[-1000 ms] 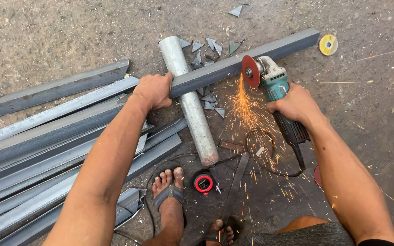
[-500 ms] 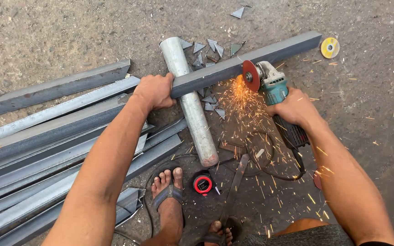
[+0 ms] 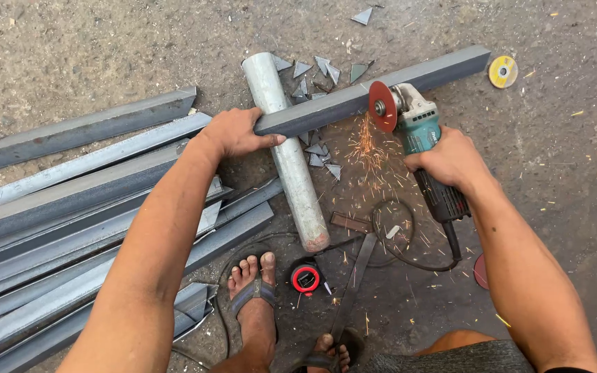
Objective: Cutting a metal profile with an angle grinder and measuring it with a tape measure
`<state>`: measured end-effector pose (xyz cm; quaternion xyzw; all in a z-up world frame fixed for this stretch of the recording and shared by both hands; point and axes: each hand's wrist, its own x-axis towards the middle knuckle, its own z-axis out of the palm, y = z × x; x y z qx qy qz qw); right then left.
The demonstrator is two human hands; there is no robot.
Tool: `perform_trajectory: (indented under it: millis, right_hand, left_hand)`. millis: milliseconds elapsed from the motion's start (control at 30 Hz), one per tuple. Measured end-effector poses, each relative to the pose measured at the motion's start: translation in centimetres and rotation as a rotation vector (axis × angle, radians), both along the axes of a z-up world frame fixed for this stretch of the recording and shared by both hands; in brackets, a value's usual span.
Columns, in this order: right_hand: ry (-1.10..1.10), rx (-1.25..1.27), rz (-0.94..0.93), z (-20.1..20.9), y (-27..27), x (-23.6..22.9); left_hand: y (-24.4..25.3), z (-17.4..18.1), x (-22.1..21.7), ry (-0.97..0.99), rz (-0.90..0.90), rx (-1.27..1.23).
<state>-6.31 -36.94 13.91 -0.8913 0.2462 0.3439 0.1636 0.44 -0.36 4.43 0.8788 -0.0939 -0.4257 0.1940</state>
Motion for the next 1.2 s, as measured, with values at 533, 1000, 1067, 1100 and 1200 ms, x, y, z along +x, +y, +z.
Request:
perform_trajectory:
  millis: [533,1000,1067,1100,1200]
  right_hand:
    - [-0.043,0.012,-0.007,1.3,1.0,0.7]
    - [-0.014,0.007,-0.025,0.1,0.4,0.3]
    - [-0.016,0.002,-0.019,0.4,0.8,0.6]
    - [-0.016,-0.006,-0.016,0.6,0.9,0.6]
    - [-0.037,0.018,-0.044,0.8,1.1,0.8]
  left_hand:
    - [0.5,-3.1,0.7,-0.011,0.024,-0.001]
    - [0.4,-3.9,1.2,0.005,0.018,-0.017]
    - [0.5,-2.9,1.1,0.003,0.021,-0.017]
    - [0.4,-2.4,1.1,0.002,0.02,-0.019]
    - [0.2,-1.6,1.0,-0.012,-0.004,0.01]
